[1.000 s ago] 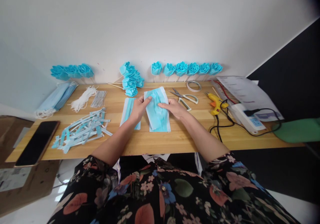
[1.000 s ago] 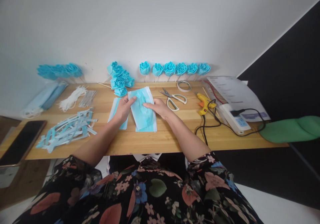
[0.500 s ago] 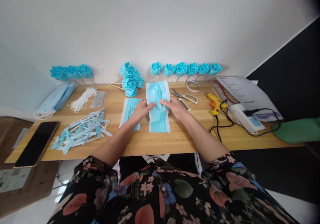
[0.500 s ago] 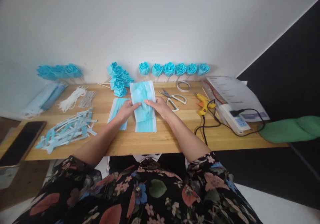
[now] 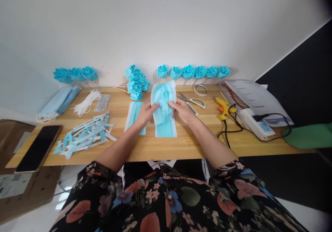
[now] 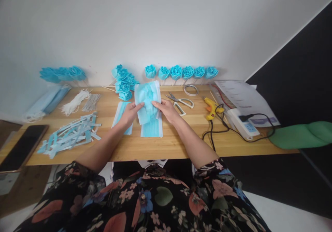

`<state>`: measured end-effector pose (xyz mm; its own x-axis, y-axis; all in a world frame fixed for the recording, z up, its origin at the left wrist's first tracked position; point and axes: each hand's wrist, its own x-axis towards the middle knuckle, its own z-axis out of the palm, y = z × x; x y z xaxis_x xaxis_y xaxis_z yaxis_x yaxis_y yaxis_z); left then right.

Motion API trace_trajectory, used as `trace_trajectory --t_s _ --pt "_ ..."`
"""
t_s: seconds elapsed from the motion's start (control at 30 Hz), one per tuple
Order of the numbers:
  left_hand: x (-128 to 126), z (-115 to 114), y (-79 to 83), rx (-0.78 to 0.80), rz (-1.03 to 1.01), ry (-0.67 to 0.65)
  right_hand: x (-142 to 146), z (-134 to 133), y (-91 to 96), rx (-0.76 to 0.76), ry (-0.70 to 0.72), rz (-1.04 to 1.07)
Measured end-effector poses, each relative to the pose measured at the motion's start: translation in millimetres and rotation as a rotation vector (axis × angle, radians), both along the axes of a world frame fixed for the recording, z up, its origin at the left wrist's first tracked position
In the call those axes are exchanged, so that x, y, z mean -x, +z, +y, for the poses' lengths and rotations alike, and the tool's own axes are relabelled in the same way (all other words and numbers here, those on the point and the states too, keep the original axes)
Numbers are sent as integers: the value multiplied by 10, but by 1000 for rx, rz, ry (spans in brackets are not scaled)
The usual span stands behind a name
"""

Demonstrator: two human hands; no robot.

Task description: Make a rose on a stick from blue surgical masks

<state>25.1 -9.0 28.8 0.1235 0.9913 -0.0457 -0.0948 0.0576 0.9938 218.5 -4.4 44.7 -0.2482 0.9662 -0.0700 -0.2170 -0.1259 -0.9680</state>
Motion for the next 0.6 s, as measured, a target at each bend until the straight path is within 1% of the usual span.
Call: trace_trajectory --t_s 0.1,0.17,0.23,0.33,0.43,0.5,0.6 --pt "-8 5 25 -41 -53 77 -7 -10 -7 7 67 -26" --pt "-13 6 39 -46 -77 97 -6 -18 -14 20 92 -63" --pt "-20 -2 55 -32 -81 76 -1 -22 -19 24 80 -89" --pt "-34 -35 82 -20 -84 -24 4 -18 -13 8 21 -78" --pt "-47 -61 93 -43 -74 -105 2 -11 9 -7 -34 -46" --pt "-46 -55 80 -60 -53 -113 0 -10 21 -11 -63 -36" --pt "-28 -18 45 -74 -25 -76 3 -6 24 -24 -84 -44"
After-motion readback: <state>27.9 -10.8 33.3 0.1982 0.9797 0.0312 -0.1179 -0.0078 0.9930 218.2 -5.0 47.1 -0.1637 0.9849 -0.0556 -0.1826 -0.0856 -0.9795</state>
